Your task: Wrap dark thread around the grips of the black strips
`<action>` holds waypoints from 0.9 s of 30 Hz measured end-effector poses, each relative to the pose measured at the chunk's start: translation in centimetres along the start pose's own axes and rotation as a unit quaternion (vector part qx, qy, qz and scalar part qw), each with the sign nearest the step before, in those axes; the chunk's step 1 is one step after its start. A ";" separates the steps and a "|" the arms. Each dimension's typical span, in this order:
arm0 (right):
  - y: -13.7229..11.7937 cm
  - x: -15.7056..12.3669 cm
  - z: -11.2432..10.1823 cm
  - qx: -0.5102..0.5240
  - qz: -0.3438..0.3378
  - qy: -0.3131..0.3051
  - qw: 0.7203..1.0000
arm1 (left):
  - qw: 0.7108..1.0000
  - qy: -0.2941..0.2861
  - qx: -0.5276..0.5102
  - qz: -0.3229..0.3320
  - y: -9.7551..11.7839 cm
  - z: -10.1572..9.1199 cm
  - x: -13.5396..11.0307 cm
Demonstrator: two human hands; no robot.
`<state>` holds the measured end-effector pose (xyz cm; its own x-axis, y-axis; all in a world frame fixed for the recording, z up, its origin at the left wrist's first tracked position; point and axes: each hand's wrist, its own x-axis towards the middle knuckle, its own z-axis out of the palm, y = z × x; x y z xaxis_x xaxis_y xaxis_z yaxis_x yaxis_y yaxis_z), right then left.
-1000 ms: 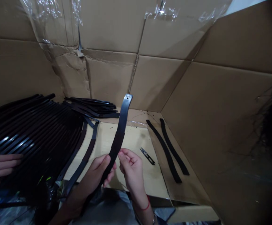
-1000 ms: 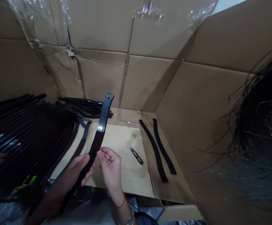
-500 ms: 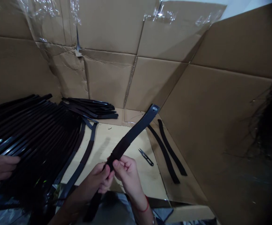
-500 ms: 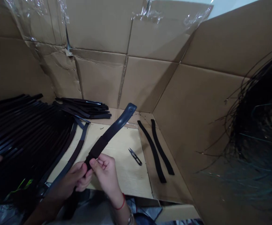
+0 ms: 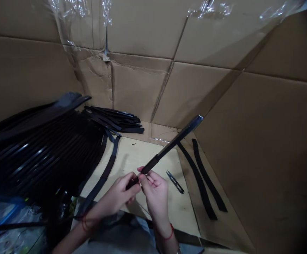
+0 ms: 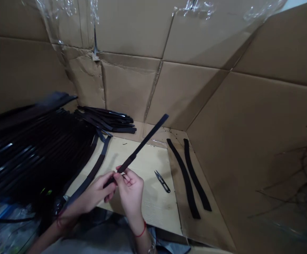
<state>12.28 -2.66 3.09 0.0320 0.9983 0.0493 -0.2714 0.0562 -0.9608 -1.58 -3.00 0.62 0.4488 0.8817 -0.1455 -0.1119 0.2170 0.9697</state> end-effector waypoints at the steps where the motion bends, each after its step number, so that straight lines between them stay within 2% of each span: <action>1: 0.0 0.0 0.2 -0.013 -0.016 0.022 1.000 | 0.999 0.035 0.027 0.022 0.1 0.0 -0.1; 3: -0.1 -0.2 0.4 -0.037 -0.019 -0.010 0.999 | 0.995 0.052 0.075 0.033 0.3 -0.1 -0.3; 5: -0.2 -0.5 0.5 -0.062 -0.009 -0.054 0.997 | 0.996 0.004 0.089 0.014 0.2 -0.4 -0.3; 7: 0.0 -0.7 0.5 -0.071 -0.021 -0.031 0.997 | 0.996 -0.004 0.085 0.014 -0.1 -0.6 0.0; 9: 0.3 -0.7 0.6 -0.057 -0.048 0.025 0.997 | 0.995 0.043 0.085 0.034 -0.4 -0.5 0.2; 10: 0.4 -0.7 0.5 -0.044 -0.046 0.029 0.998 | 0.993 0.065 0.085 0.042 -0.5 -0.3 0.2; 12: 0.7 -0.4 0.4 -0.015 -0.009 -0.017 1.000 | 0.994 0.063 0.080 0.040 -0.7 -0.1 0.1; 14: 0.9 0.0 0.1 0.008 0.022 -0.058 0.998 | 0.997 0.019 0.071 0.030 -0.8 0.2 -0.1; 16: 1.1 0.1 0.0 0.010 0.000 -0.028 1.000 | 0.997 0.013 0.065 0.037 -0.5 0.3 -0.4; 18: 1.1 0.1 0.0 -0.002 -0.029 0.009 1.000 | 0.994 0.064 0.070 0.063 -0.1 0.4 -0.6; 19: 1.1 -0.1 0.0 -0.006 -0.030 0.002 1.000 | 0.992 0.081 0.068 0.066 0.2 0.4 -0.7; 21: 0.9 -0.3 0.2 -0.008 -0.010 -0.041 0.999 | 0.997 0.053 0.036 0.036 0.5 0.4 -0.8; 23: 0.7 -0.5 0.5 -0.021 -0.009 -0.038 0.999 | 1.000 0.019 -0.003 0.002 0.5 0.5 -0.7; 24: 0.7 -0.6 0.6 -0.033 -0.022 -0.012 0.999 | 1.000 0.028 -0.014 -0.001 0.4 0.5 -0.5; 26: 0.7 -0.6 0.9 -0.051 -0.050 0.042 0.997 | 0.996 0.089 -0.012 0.024 0.1 0.4 -0.1; 27: 0.8 -0.5 0.9 -0.049 -0.049 0.042 0.997 | 0.993 0.109 -0.007 0.032 -0.1 0.3 0.0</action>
<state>11.18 -3.11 2.56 0.1354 0.9829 0.1246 -0.1678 0.1467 -0.9748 -1.27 -3.15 0.60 0.2371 0.9635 -0.1239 -0.1466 0.1616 0.9759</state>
